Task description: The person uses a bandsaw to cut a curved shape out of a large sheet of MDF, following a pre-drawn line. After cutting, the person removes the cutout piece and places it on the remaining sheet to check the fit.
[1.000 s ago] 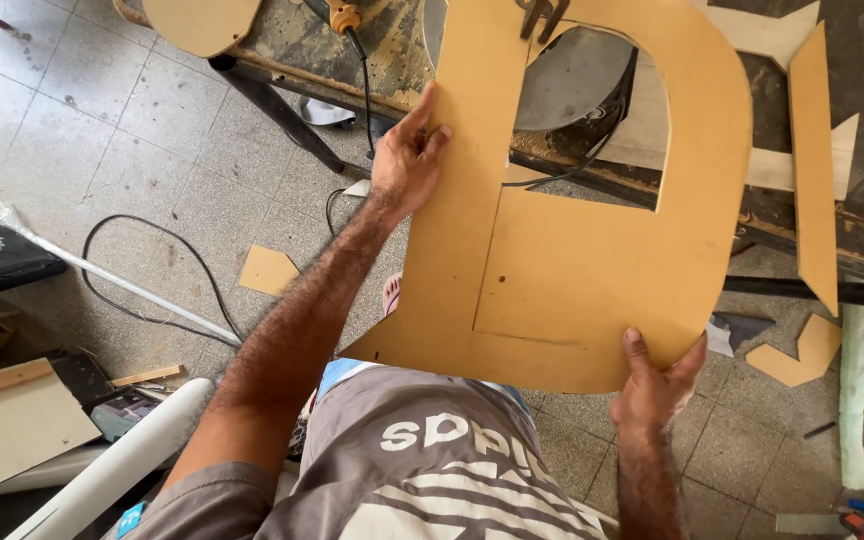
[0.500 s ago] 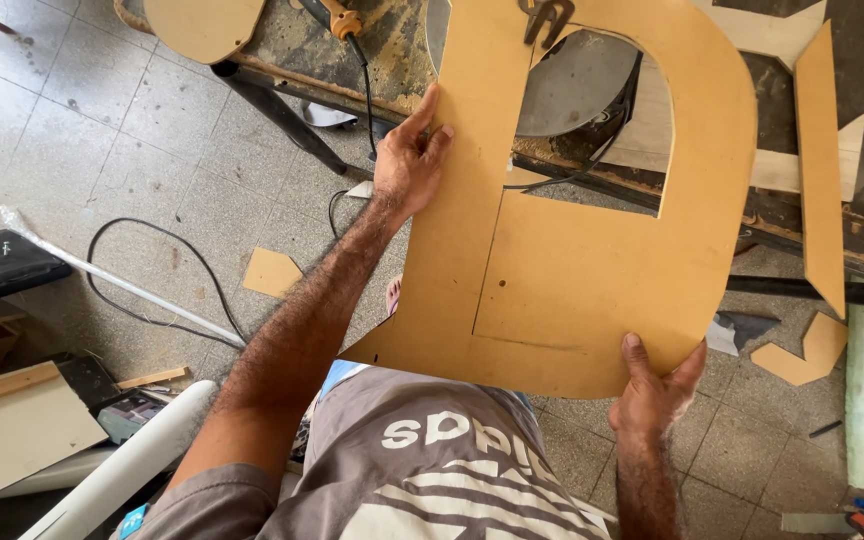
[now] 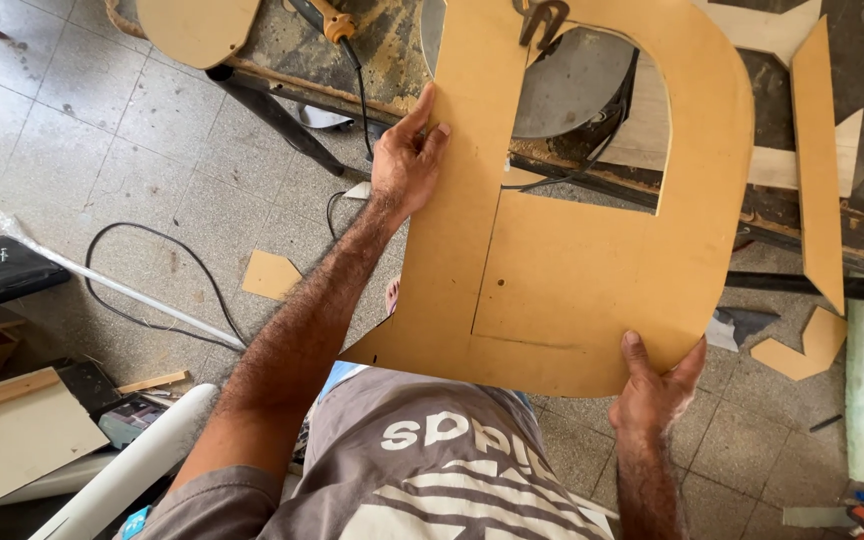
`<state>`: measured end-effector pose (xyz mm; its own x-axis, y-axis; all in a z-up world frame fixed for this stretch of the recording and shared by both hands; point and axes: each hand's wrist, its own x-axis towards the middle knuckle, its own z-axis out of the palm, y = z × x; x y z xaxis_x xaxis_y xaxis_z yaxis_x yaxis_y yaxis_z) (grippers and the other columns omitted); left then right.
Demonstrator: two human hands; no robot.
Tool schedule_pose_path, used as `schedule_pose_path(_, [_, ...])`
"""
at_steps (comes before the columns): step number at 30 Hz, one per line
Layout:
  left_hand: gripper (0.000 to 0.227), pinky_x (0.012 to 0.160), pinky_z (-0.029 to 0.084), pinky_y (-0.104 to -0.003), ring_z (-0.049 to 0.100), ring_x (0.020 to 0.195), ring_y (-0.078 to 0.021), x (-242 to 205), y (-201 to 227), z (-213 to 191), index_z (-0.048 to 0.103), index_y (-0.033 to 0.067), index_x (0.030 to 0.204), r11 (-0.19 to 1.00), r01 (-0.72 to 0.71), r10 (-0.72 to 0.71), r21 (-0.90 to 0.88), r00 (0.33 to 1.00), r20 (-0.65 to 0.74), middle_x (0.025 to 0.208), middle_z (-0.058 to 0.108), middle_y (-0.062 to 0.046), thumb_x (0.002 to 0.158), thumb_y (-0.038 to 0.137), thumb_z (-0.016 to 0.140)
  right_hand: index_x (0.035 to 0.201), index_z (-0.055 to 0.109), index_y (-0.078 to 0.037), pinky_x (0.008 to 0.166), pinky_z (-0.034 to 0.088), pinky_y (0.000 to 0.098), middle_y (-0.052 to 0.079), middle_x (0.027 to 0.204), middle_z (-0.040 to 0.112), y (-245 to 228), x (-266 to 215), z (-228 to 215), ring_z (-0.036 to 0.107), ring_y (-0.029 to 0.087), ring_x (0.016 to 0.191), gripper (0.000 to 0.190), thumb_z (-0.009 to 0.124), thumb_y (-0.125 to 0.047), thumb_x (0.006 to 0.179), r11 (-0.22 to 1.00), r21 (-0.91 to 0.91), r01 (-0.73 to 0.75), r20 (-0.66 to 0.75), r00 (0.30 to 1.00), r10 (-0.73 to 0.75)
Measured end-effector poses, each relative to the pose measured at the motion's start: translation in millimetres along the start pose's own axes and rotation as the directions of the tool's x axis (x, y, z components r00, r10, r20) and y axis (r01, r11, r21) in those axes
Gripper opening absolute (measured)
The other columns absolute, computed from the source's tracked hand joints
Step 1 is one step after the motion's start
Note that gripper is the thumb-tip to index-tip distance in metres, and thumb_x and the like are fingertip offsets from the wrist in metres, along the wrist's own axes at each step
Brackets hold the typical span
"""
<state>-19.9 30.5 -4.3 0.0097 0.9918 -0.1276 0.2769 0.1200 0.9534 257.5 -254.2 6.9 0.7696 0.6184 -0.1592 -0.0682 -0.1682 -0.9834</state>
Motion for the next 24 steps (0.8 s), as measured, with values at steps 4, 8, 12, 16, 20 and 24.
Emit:
schedule_pose_path(4, [0.054,0.053,0.023,-0.025,0.024,0.062,-0.0074,2,-1,-1,0.051,0.0188,0.153,0.999,-0.029,0.030,-0.024,1.000,0.010,0.075,0.041,0.011,0.101,0.024,0.066,0.159,0.016,-0.005,0.108,0.056,0.0515,0.021,0.163,0.034,10,1,-5,0.049,0.041,0.142,0.097,0.080,-0.004,0.086,0.996,-0.083,-0.017,-0.042,0.999,0.014])
schedule_pose_path(8, [0.054,0.048,0.024,-0.022,0.026,0.058,-0.0054,5,-3,-6,0.047,0.0154,0.154,0.996,-0.092,0.092,-0.007,0.995,0.047,0.088,0.058,0.010,0.103,0.023,0.063,0.160,0.013,-0.006,0.110,0.055,0.0490,0.020,0.162,0.036,-2,-10,5,0.049,0.039,0.141,0.100,0.080,-0.006,0.085,0.988,-0.110,-0.104,-0.072,0.993,0.096])
schedule_pose_path(12, [0.055,0.046,0.024,-0.021,0.028,0.056,-0.0055,9,-10,-6,0.041,0.0062,0.157,0.984,-0.176,0.177,-0.019,0.982,0.073,0.072,0.046,0.009,0.106,0.018,0.060,0.161,0.013,-0.010,0.117,0.042,0.0538,0.020,0.169,0.014,-23,-20,17,0.025,0.041,0.152,0.104,0.081,-0.021,0.083,0.947,-0.243,-0.209,-0.126,0.975,0.182])
schedule_pose_path(16, [0.054,0.043,0.031,-0.018,0.029,0.055,-0.0035,13,-8,-5,0.041,0.0134,0.154,0.985,-0.170,0.167,0.034,0.984,0.063,0.128,0.075,-0.001,0.104,0.021,0.060,0.161,0.012,-0.007,0.117,0.045,0.0511,0.021,0.168,0.019,2,-15,9,0.035,0.040,0.149,0.104,0.082,-0.014,0.084,0.980,-0.143,-0.138,-0.104,0.987,0.124])
schedule_pose_path(20, [0.053,0.042,0.029,-0.017,0.031,0.054,-0.0028,15,-10,-6,0.041,0.0121,0.154,0.983,-0.181,0.179,0.024,0.981,0.072,0.116,0.078,0.000,0.105,0.020,0.060,0.160,0.014,-0.008,0.111,0.053,0.0500,0.019,0.165,0.031,14,-15,6,0.046,0.040,0.143,0.101,0.081,-0.009,0.085,0.993,-0.083,-0.080,-0.091,0.993,0.072])
schedule_pose_path(24, [0.053,0.038,0.030,-0.016,0.036,0.051,-0.0020,23,-26,0,0.038,0.0026,0.155,0.964,-0.260,0.263,-0.050,0.963,0.066,0.091,0.074,-0.002,0.106,0.010,0.057,0.161,0.015,-0.010,0.116,0.046,0.0549,0.021,0.168,0.017,9,-18,10,0.028,0.043,0.152,0.103,0.083,-0.016,0.084,0.983,-0.146,-0.115,-0.118,0.988,0.098])
